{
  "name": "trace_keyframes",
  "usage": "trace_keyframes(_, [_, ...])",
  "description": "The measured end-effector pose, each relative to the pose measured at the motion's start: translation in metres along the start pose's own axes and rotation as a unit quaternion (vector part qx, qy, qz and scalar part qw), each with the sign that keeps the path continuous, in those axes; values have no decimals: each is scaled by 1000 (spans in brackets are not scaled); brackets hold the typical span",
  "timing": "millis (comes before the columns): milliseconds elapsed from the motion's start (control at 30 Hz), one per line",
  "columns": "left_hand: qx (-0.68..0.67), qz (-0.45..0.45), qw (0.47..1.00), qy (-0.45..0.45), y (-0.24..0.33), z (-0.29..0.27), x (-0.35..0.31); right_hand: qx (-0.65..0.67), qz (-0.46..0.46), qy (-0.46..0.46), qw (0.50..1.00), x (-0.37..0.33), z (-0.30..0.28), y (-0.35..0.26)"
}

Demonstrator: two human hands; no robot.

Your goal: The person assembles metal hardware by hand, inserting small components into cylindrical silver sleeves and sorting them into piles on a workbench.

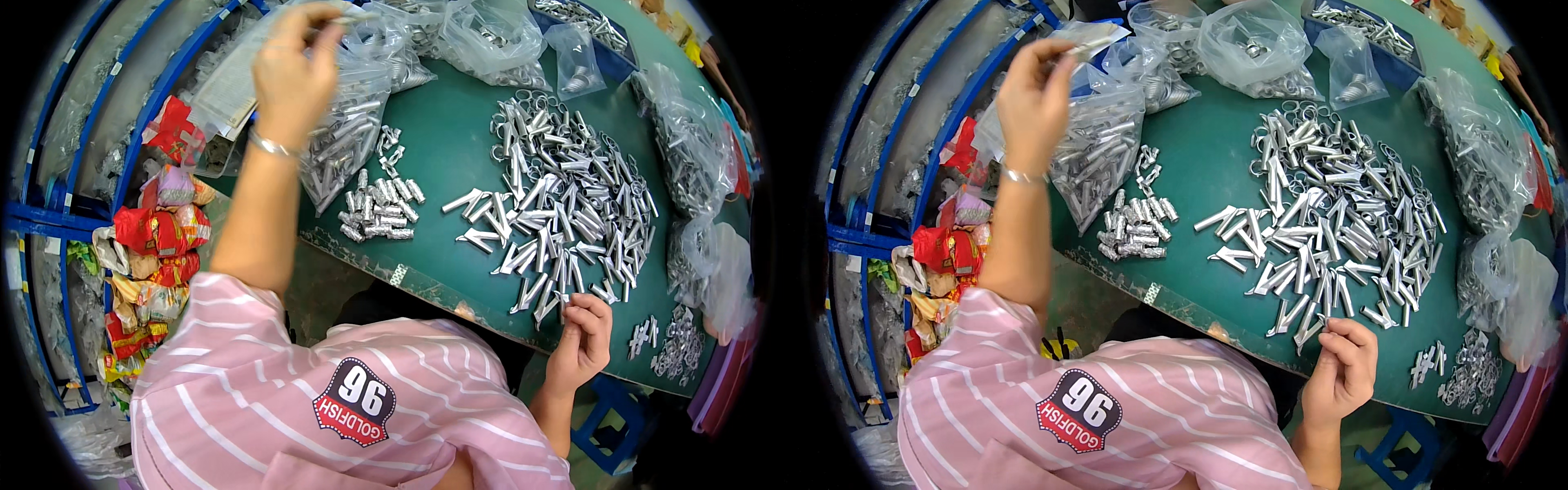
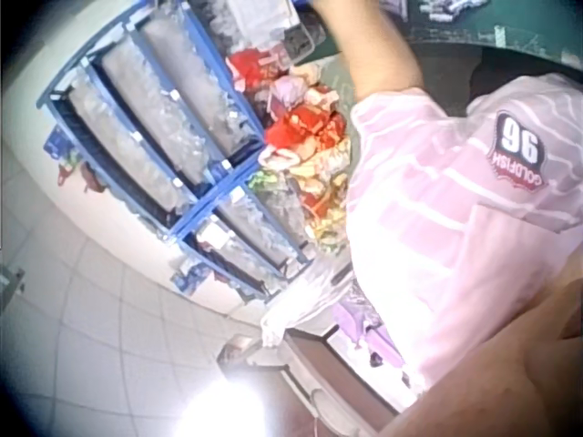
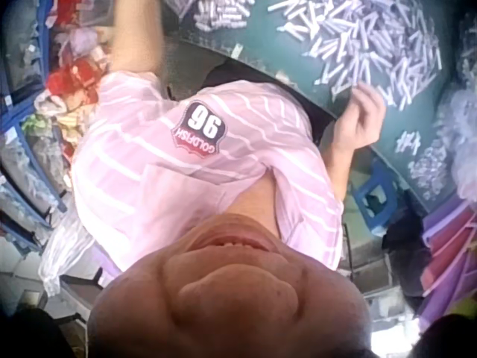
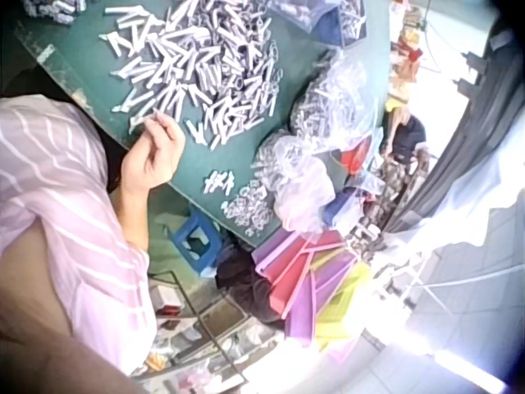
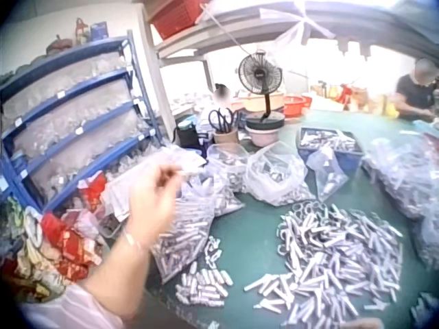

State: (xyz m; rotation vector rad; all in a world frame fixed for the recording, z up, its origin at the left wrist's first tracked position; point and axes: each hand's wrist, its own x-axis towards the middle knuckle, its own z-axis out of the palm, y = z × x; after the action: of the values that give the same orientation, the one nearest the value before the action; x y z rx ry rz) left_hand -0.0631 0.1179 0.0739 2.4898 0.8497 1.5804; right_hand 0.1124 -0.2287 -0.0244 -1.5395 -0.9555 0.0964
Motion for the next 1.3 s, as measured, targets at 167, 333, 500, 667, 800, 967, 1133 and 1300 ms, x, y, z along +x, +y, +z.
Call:
trace_keyframes(167, [243,-48,879,-408,-71,-34,29,-28,24,10,999,-7,-12,3])
trace_keyframes(333, [136,89,878,-450,-55,-45,11,-54,18,16,998,-2,-14,5])
trace_keyframes(500, [68,32,921,-382,-65,-57,23,-90,0,30,996,2,-25,10])
trace_keyframes(667, [158,-132,920,-334,-78,-68,25,-149,54,-19,987,2,-35,14])
trace_keyframes(800, [55,58,988,-135,-41,-48,4,-239,24,-130,962,5,-30,14])
trace_keyframes(967, [-146,52,965,-210,31,-13,-31,-302,-37,-103,947,9,-25,21])
trace_keyframes(1133, [-121,109,901,-403,95,40,-90,-260,-93,-103,955,31,-4,12])
trace_keyframes(1300, [-43,87,902,-421,118,65,-117,-262,-95,-206,938,46,30,9])
